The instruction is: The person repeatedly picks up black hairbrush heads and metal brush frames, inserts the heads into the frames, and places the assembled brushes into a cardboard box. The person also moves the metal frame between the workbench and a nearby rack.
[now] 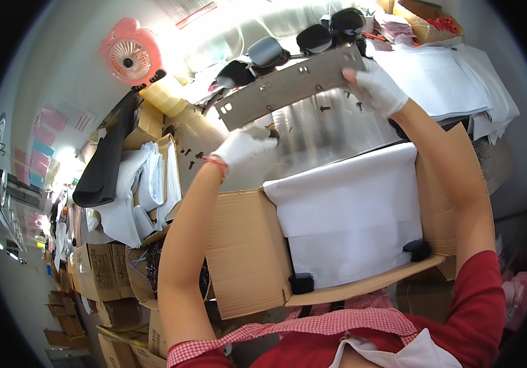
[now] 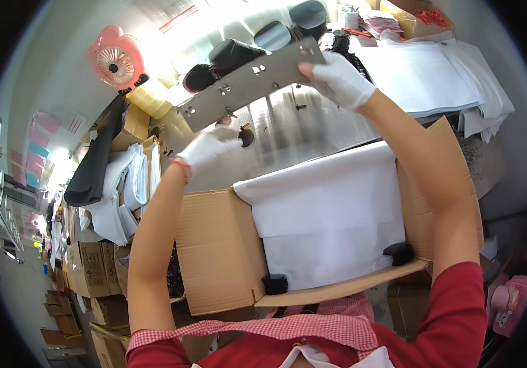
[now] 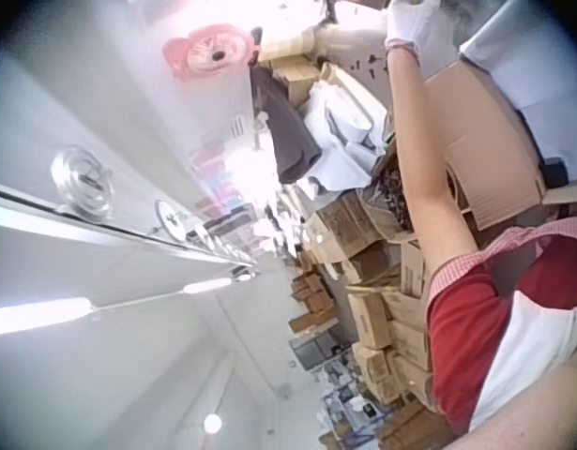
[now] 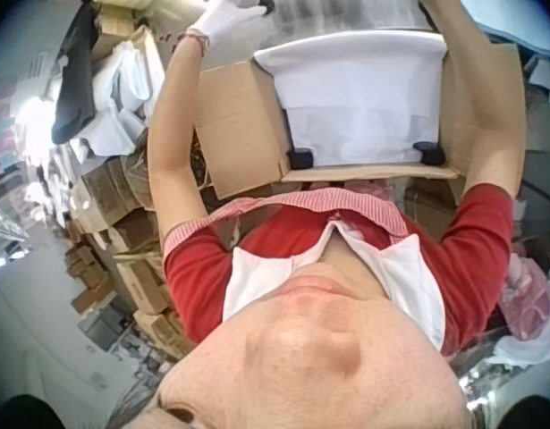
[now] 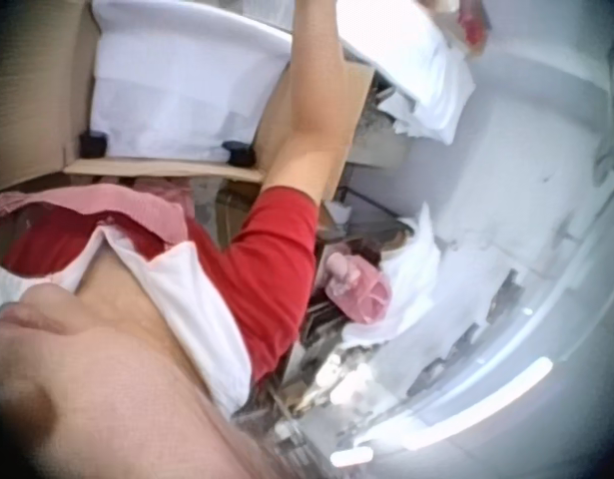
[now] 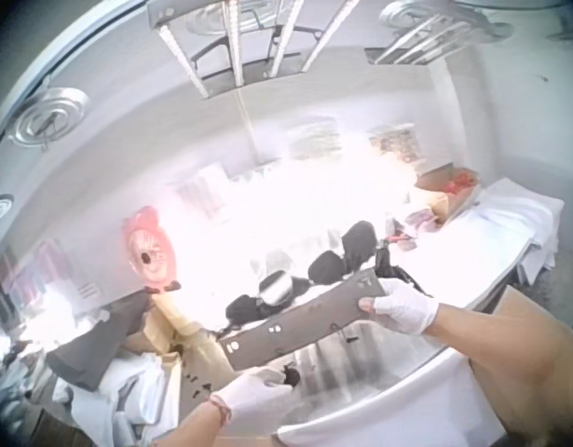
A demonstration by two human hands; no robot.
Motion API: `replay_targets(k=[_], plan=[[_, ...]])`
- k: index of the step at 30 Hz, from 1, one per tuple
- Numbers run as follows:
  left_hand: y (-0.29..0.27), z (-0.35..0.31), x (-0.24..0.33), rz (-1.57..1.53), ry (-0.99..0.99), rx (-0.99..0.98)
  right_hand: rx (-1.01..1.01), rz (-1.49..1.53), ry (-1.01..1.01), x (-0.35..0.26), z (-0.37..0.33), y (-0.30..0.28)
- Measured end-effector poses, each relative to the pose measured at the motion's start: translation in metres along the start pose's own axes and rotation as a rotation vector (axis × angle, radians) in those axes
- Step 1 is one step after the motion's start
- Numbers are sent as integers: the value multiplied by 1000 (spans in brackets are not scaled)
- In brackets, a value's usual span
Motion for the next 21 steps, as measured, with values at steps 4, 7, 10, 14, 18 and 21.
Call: replay_targets(k=[4, 7, 10, 14, 18, 21], plan=[[0, 42, -128, 344, -214, 67, 43, 101, 137, 55, 9, -20], [-25, 74, -174, 427, -319, 254, 166, -9, 269, 97, 4, -60], [-37, 100, -166, 550, -233, 302, 278, -428, 355, 111, -20, -81], [-40, 124, -173, 502, -217, 176, 330, -376, 486, 139, -41, -90], [-25, 136, -193, 394, -292, -103, 343, -325, 517, 149, -48, -104], [-15, 133, -202, 318, -311, -224, 407, -717, 713, 151, -58, -116]])
Point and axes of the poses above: each hand's wrist, its own z-axis towards the middle knuckle, its own y-axis out of the palm, x = y × z, the point moved 10 cm from there along z, towards the middle knuckle, and after that the axes turned 10 degrees about y, right-handed, at the moved point
